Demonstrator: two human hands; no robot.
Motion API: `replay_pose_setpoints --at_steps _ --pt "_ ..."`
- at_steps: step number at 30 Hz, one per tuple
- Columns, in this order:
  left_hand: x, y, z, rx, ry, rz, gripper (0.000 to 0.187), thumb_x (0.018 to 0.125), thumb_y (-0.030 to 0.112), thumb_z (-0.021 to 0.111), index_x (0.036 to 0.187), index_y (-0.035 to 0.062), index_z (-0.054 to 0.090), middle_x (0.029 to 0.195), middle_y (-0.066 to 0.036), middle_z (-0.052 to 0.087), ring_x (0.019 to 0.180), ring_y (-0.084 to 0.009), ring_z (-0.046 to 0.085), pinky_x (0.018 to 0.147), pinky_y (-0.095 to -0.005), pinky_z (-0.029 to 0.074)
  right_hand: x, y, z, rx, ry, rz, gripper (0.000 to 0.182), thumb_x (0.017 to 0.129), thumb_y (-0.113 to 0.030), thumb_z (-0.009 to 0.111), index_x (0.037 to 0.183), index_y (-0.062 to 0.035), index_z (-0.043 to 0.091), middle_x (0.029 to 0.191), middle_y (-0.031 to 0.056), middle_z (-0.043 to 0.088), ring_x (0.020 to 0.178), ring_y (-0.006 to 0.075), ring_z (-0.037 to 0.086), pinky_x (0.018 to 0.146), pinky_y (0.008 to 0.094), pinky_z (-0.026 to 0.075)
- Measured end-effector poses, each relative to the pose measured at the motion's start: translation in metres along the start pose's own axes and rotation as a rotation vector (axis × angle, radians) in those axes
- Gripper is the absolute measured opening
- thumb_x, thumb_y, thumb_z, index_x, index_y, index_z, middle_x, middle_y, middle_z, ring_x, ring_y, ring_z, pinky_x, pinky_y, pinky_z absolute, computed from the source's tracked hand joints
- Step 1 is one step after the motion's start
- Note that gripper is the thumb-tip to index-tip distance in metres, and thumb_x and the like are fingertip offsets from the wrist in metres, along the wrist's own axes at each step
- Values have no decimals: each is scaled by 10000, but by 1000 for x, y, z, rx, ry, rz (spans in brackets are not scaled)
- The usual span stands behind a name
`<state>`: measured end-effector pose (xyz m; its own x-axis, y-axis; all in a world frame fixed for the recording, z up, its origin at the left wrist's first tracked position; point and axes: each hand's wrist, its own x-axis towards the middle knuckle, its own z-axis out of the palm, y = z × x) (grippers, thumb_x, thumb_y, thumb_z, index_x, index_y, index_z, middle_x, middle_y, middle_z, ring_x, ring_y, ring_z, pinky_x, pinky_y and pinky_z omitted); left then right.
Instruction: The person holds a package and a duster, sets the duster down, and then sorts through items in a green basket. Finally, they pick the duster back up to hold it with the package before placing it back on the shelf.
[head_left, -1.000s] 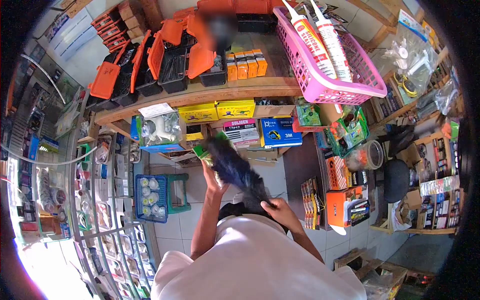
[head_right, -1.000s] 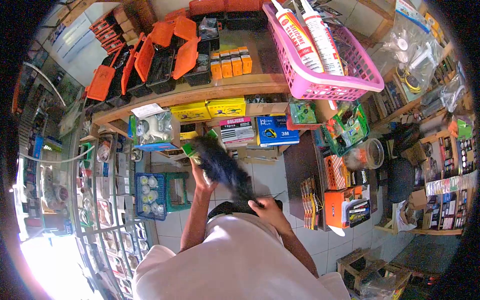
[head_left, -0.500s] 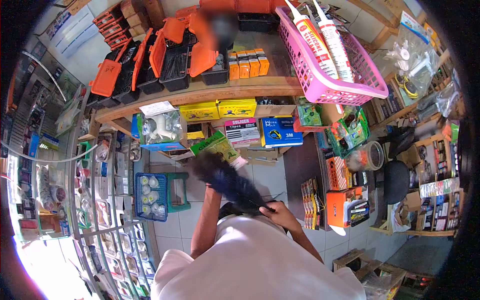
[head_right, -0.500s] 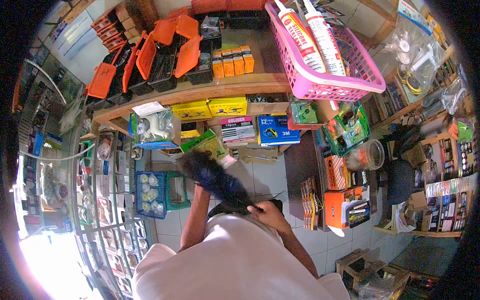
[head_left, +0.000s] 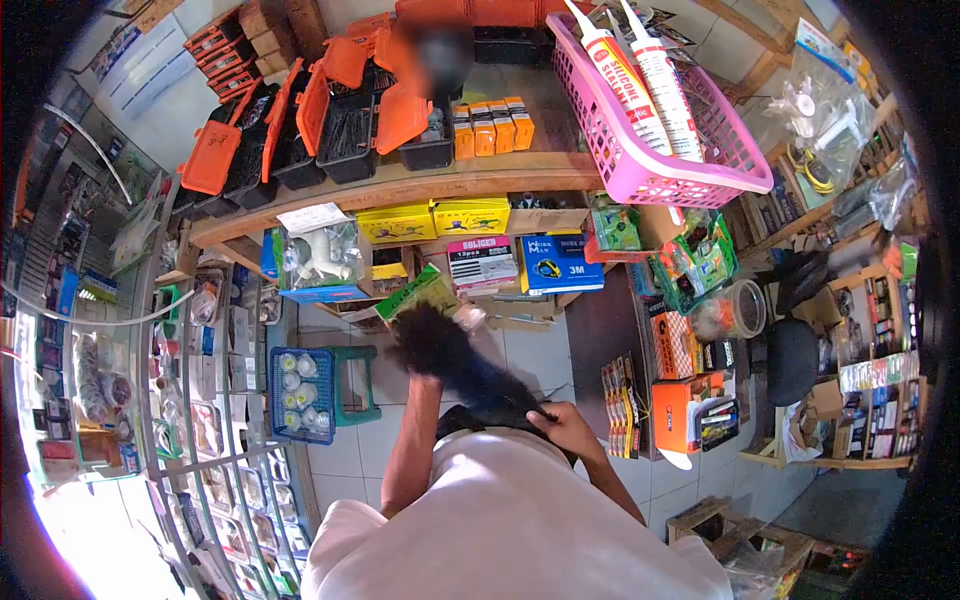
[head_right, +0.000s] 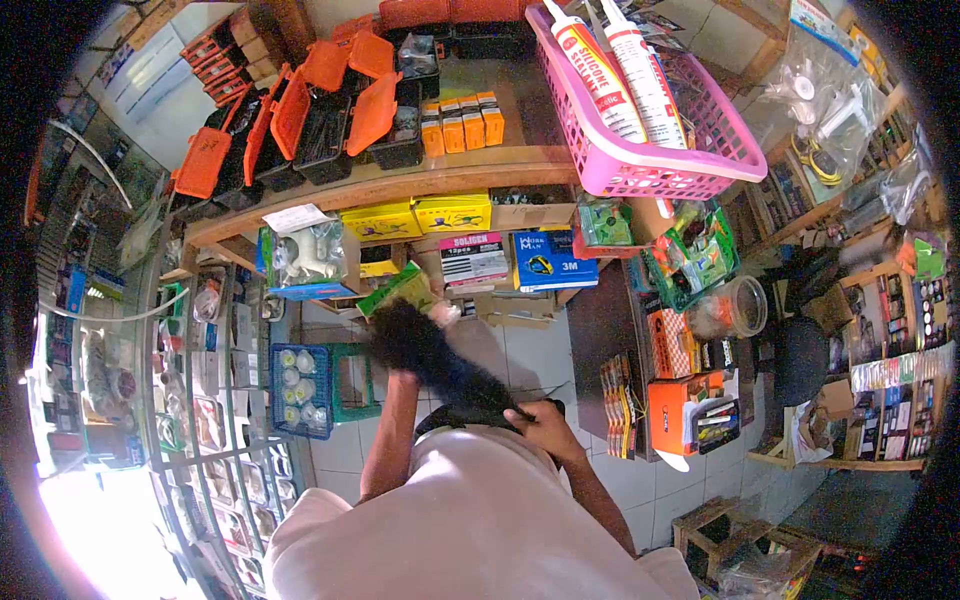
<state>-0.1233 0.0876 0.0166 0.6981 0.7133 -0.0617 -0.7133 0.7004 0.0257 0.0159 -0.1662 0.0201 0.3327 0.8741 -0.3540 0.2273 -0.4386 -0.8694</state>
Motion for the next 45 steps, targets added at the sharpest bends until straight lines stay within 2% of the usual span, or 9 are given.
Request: replay_pose_setpoints --at_steps 5,24,28,30,34,38,40,44,45 --pt "-2 2 -3 -60 85 42 659 893 598 449 1317 96 492 1245 -124 571 1163 -327 516 1053 -537 328 6 20 -2 82 108 -2 429 920 -320 626 714 47 543 584 74 419 596 127 406 566 335 398" --pt "-5 -17 26 81 106 -37 714 894 683 373 1334 134 495 1253 -103 585 1103 -317 584 920 -469 492 13 -23 -25 222 20 162 481 925 -396 617 606 -62 483 562 -54 418 528 60 363 477 268 309" --pt "-9 -11 4 38 -165 -95 794 844 728 417 1366 132 462 1278 -105 575 1116 -329 579 951 -506 470 10 -16 -30 230 -65 261 456 922 -396 621 622 -76 497 569 -56 423 518 53 359 466 264 302" --pt "-11 -20 38 13 134 -8 801 840 728 428 1381 137 446 1290 -120 570 1098 -363 590 930 -546 477 10 -17 -32 278 -39 220 459 920 -400 623 617 -78 500 568 -57 427 510 52 360 460 262 300" --pt "-9 -3 -22 -46 -324 -192 754 875 668 437 1408 135 416 1360 -150 511 1211 -386 517 945 -618 440 8 -13 -39 367 -176 325 455 924 -396 619 612 -83 513 556 -66 422 490 47 364 445 251 290" --pt "-12 -9 -14 -69 65 -121 681 928 592 400 1420 122 399 1364 -181 499 1130 -452 558 890 -626 472 7 -13 -45 303 -173 179 450 925 -400 617 618 -89 512 546 -72 407 486 38 358 436 238 274" --pt "-2 -4 -37 -172 -494 -338 678 936 579 390 1434 119 382 1423 -172 437 1237 -397 491 941 -585 459 9 -10 -43 277 -168 192 436 931 -381 614 621 -102 489 549 -80 394 481 27 343 423 230 251" --pt "-13 -17 -17 -79 303 2 606 954 529 389 1403 123 428 1351 -147 523 1133 -415 571 809 -607 517 6 -17 -48 298 -282 206 450 945 -323 604 592 -139 395 544 -74 356 459 27 305 407 238 210" --pt "-9 -13 -25 -130 -73 -155 598 951 528 395 1394 129 442 1360 -150 514 1182 -405 533 884 -585 485 5 -19 -48 355 -239 220 452 945 -324 605 594 -140 389 546 -74 348 462 28 300 409 239 208"
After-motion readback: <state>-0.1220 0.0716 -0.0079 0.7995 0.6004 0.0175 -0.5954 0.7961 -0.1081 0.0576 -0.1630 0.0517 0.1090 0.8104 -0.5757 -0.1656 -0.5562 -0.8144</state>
